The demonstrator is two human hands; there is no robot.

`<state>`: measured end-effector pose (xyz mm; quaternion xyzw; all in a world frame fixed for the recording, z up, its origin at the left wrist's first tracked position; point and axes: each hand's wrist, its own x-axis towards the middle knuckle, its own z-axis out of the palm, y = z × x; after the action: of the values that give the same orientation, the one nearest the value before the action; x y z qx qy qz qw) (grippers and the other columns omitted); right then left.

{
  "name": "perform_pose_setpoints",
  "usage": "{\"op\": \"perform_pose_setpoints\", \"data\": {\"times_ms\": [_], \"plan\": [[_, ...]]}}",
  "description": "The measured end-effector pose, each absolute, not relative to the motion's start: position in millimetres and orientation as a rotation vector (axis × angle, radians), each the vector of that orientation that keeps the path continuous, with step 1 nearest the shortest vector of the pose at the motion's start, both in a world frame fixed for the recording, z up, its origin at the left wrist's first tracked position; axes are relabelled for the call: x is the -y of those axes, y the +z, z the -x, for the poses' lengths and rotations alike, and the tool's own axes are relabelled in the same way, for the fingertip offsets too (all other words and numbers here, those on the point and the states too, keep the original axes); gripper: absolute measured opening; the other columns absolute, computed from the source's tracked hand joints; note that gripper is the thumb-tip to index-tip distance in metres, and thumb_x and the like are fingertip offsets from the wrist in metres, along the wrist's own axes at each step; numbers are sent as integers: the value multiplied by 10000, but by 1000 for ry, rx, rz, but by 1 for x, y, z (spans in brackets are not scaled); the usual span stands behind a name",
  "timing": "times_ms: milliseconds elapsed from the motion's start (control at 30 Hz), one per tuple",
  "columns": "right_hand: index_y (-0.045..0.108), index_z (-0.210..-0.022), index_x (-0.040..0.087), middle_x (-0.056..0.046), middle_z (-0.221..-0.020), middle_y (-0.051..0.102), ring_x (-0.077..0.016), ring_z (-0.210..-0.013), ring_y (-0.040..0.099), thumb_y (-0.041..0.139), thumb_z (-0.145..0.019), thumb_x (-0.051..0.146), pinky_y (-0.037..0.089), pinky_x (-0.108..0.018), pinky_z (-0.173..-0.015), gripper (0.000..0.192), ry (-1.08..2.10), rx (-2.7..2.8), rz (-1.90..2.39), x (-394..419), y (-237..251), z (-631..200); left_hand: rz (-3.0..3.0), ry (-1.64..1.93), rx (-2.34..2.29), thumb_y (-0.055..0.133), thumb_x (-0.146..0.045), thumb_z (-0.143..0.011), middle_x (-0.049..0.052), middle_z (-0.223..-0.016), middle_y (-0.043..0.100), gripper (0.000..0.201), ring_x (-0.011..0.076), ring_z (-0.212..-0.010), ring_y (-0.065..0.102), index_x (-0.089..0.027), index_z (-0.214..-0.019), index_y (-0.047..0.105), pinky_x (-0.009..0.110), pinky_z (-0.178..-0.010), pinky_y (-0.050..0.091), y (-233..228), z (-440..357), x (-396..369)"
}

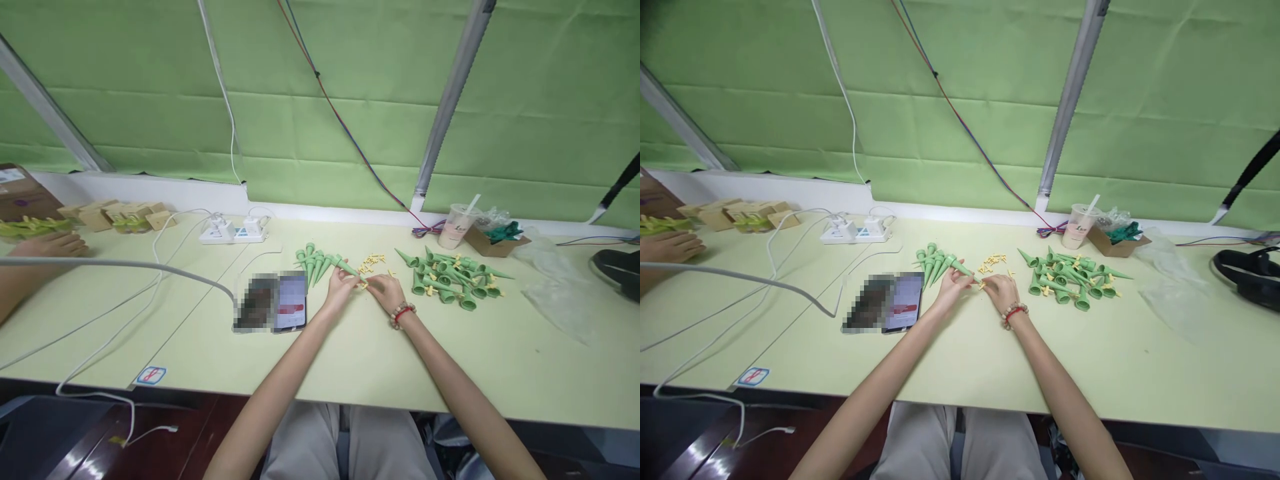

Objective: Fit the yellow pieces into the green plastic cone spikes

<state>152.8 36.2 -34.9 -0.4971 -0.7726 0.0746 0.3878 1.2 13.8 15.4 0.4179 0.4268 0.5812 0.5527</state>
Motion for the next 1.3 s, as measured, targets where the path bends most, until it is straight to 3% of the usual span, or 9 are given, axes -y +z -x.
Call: {"op": "perform_pose_setpoints", "data": {"times_ms": [233, 400, 533, 667, 767, 900, 1000, 1133, 1300], "plan": [[662, -831, 199, -62, -826, 625, -180, -749, 609, 575, -752, 222, 506, -351, -715, 120, 362, 1741, 1066, -32, -31, -148, -905, 1296, -877, 693, -225, -652, 99, -924, 663, 461, 147, -830, 623, -123, -1078, 550, 255, -738, 492, 20, 3, -13], [665, -835, 172, -80, -885, 640, -179, -741, 621, 604, -727, 371, 505, -341, -717, 234, 538, 1369, 1120, -25, -21, -144, -894, 1284, -746, 699, -202, -656, 103, -953, 676, 665, 149, -808, 646, -169, -1234, 372, 298, -800, 487, 20, 5, -12], [642, -744, 149, -58, -710, 653, -161, -625, 620, 607, -676, 511, 500, -311, -665, 370, 841, 1024, 1161, -24, -13, -142, -999, 1287, -776, 713, -242, -639, 79, -891, 681, 816, 147, -689, 658, -224, -1304, 240, 268, -684, 494, 21, 4, -10], [609, -618, 153, -26, -602, 622, -124, -550, 589, 661, -577, 568, 493, -268, -623, 420, 1074, 729, 1093, -23, -5, -138, -1085, 1351, -875, 754, -284, -563, -2, -686, 631, 866, 122, -582, 627, -202, -1288, 288, 203, -544, 466, 23, 2, -10], [627, -685, 160, -11, -640, 638, -109, -578, 597, 738, -516, 496, 493, -249, -651, 392, 1206, 674, 1012, -19, 1, -136, -1089, 1393, -928, 776, -277, -516, -51, -608, 566, 895, 109, -547, 605, -195, -1276, 310, 207, -538, 479, 24, 1, -10], [633, -837, 172, -18, -733, 667, -120, -651, 619, 764, -513, 407, 494, -267, -703, 421, 1240, 747, 961, -12, 6, -133, -1136, 1362, -966, 767, -306, -523, -56, -592, 540, 725, 102, -534, 587, -182, -1147, 419, 219, -535, 488, 24, 1, -10], [628, -941, 189, 17, -648, 626, -109, -601, 595, 703, -597, 384, 491, -270, -663, 403, 1211, 841, 938, -9, 7, -132, -1145, 1362, -972, 754, -309, -537, -56, -603, 529, 568, 105, -565, 594, -178, -996, 447, 213, -534, 486, 22, 0, -12], [673, -866, 176, 51, -524, 515, -84, -505, 517, 621, -663, 370, 474, -254, -588, 285, 1154, 916, 958, -10, 5, -133, -1063, 1311, -946, 746, -274, -541, -45, -720, 541, 539, 121, -572, 622, -192, -937, 391, 206, -488, 468, 20, -1, -11], [671, -937, 175, -20, -745, 637, -133, -692, 602, 666, -632, 426, 501, -304, -717, 395, 1115, 968, 978, -14, -2, -133, -916, 1242, -881, 723, -271, -597, -12, -791, 574, 498, 111, -614, 626, -189, -961, 393, 257, -617, 508, 22, -1, -11]]}}
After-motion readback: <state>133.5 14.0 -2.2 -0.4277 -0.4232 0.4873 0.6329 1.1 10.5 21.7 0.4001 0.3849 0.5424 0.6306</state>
